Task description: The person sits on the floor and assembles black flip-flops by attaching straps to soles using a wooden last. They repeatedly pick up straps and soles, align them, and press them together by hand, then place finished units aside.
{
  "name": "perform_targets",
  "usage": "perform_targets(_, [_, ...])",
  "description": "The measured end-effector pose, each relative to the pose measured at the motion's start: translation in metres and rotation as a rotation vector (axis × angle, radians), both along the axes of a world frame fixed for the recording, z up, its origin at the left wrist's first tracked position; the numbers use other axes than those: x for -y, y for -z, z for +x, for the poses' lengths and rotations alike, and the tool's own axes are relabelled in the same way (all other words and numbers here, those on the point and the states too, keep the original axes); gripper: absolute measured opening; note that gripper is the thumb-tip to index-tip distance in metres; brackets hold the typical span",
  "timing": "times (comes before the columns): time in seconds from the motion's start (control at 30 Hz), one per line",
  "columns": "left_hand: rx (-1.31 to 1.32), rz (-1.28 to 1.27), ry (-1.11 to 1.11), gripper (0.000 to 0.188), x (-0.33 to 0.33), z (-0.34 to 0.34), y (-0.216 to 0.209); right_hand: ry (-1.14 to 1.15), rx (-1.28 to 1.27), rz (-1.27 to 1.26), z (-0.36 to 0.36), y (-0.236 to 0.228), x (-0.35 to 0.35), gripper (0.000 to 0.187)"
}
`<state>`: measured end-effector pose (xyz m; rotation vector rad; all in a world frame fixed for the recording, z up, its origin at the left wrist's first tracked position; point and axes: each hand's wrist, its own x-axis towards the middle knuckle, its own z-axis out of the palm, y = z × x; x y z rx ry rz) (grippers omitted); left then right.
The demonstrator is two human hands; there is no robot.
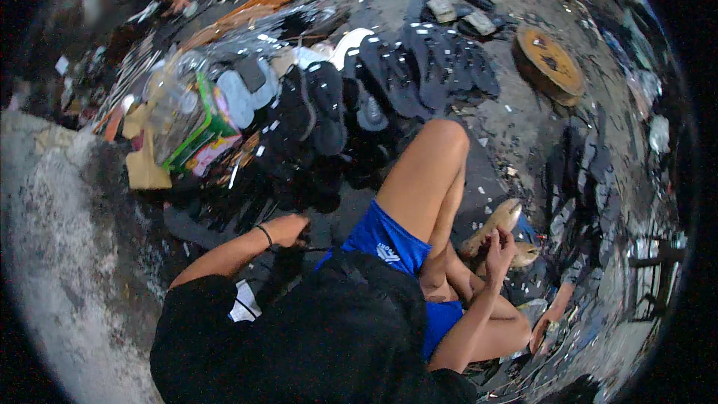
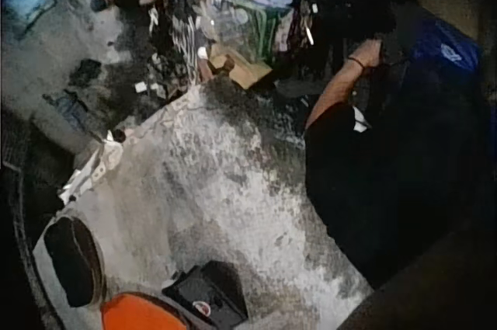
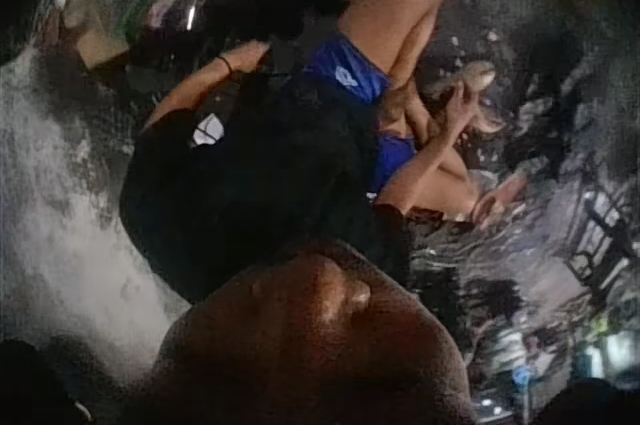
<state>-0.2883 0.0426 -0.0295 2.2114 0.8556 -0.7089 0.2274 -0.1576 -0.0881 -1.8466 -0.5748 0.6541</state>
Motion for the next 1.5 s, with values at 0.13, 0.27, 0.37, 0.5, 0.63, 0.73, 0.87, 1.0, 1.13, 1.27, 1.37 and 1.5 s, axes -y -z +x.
perform_targets(0.13, [-0.242,0.031,0.013,0.033,0.044,-0.081,0.042,-0.142,0.19,-0.103,-0.01,-0.012,-0.012,0.029])
perform_targets(0.27, [-0.601,0.083,0.064,0.023,0.028,-0.115,0.018,-0.132,0.09,-0.086,-0.003,-0.007,-0.003,0.029])
perform_targets(0.37, [-0.84,0.253,-0.495,0.04,0.028,-0.274,0.068,-0.133,0.093,0.002,-0.012,0.0,-0.017,0.026])
perform_targets(0.5, [-0.775,0.226,-0.205,0.04,-0.049,-0.248,0.044,-0.014,0.094,-0.064,-0.017,-0.046,-0.011,0.027])
perform_targets(0.63, [-0.619,-0.018,0.358,0.035,-0.057,-0.158,0.036,0.058,0.145,-0.019,-0.002,-0.031,-0.026,0.026])
perform_targets(0.73, [-0.098,-0.092,0.032,0.027,-0.043,0.072,-0.083,0.255,0.409,-0.117,0.047,-0.021,-0.014,0.025])
perform_targets(0.87, [0.418,0.143,-0.306,0.02,-0.042,0.173,-0.118,0.27,0.72,-0.519,0.123,0.011,-0.005,0.027])
perform_targets(1.0, [0.86,0.242,-0.522,0.024,-0.042,0.22,-0.131,0.063,0.796,-0.794,0.172,0.045,-0.029,0.042])
perform_targets(1.13, [1.143,0.107,-0.465,0.025,-0.022,0.283,-0.103,-0.034,0.62,-1.028,0.196,0.04,-0.042,0.043])
perform_targets(1.27, [0.965,0.158,-0.13,0.031,0.006,0.337,-0.089,0.252,0.942,-0.785,0.203,0.052,-0.01,0.031])
perform_targets(1.37, [0.817,0.06,-0.076,0.028,0.039,0.37,-0.11,0.44,0.447,-0.158,0.159,-0.006,-0.025,0.029])
perform_targets(1.5, [1.19,-0.221,-0.534,0.04,0.026,0.405,-0.104,0.38,-0.22,0.555,0.029,-0.068,-0.006,0.037])
